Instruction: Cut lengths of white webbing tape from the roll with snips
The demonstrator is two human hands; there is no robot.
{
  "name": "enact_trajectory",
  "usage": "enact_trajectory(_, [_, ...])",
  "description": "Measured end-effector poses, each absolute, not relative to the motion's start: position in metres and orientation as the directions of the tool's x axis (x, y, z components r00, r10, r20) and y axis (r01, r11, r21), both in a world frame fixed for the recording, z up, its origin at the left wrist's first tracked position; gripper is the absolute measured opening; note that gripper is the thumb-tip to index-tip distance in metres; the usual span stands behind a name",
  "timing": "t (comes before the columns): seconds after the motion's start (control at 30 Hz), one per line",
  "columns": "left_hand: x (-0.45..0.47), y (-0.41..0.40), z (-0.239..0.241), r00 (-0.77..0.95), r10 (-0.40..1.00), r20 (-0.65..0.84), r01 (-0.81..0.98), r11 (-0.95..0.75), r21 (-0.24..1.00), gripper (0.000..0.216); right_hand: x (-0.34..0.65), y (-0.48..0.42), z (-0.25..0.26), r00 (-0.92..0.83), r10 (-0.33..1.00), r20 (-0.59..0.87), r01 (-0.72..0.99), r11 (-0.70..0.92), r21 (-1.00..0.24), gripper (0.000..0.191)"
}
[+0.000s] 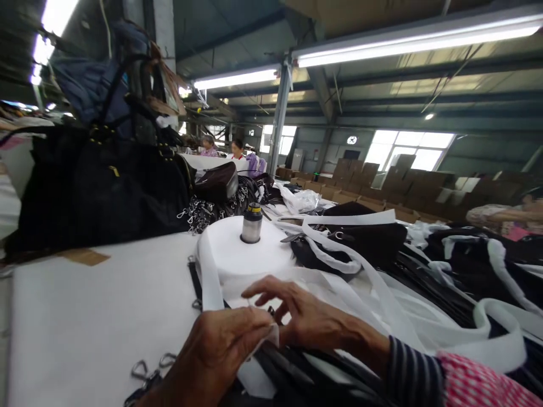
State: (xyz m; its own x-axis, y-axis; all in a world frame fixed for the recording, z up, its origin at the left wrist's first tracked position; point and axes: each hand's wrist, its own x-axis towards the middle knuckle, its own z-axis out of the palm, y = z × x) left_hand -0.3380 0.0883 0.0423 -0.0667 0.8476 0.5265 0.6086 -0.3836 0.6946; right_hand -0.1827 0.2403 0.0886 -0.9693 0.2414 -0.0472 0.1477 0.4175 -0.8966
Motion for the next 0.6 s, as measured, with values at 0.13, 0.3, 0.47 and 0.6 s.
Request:
enact_trajectory(0.13, [-0.299,0.057,0.031,-0.053,0.744,0.666,0.653,-0.479,0.587,0.015,-0.124,0.178,0.095,-0.965,0.243,-0.103,0.172,0.284,-0.943,0.056])
enact_trajectory(0.3, [-0.264,0.035,0.020,-0.071,0.762,0.643,0.699,-0.422,0.577,0.022,-0.079,0.129,0.072,-0.914,0.403,0.037,0.015,0.125,-0.992,0.028])
enact_trajectory(0.47, [-0.248,-0.001,0.021,-0.198,0.896,0.396,0.672,-0.170,0.721,0.038,-0.042,0.086,0.049,-0.768,0.640,0.012,0.046,0.074,-0.996,0.043])
enact_trajectory(0.6, [-0.241,-0.054,0.031,-0.301,0.916,0.266,0.659,-0.002,0.753,0.040,-0.010,0.049,0.049,-0.764,0.645,0.023,0.108,0.163,-0.981,0.037])
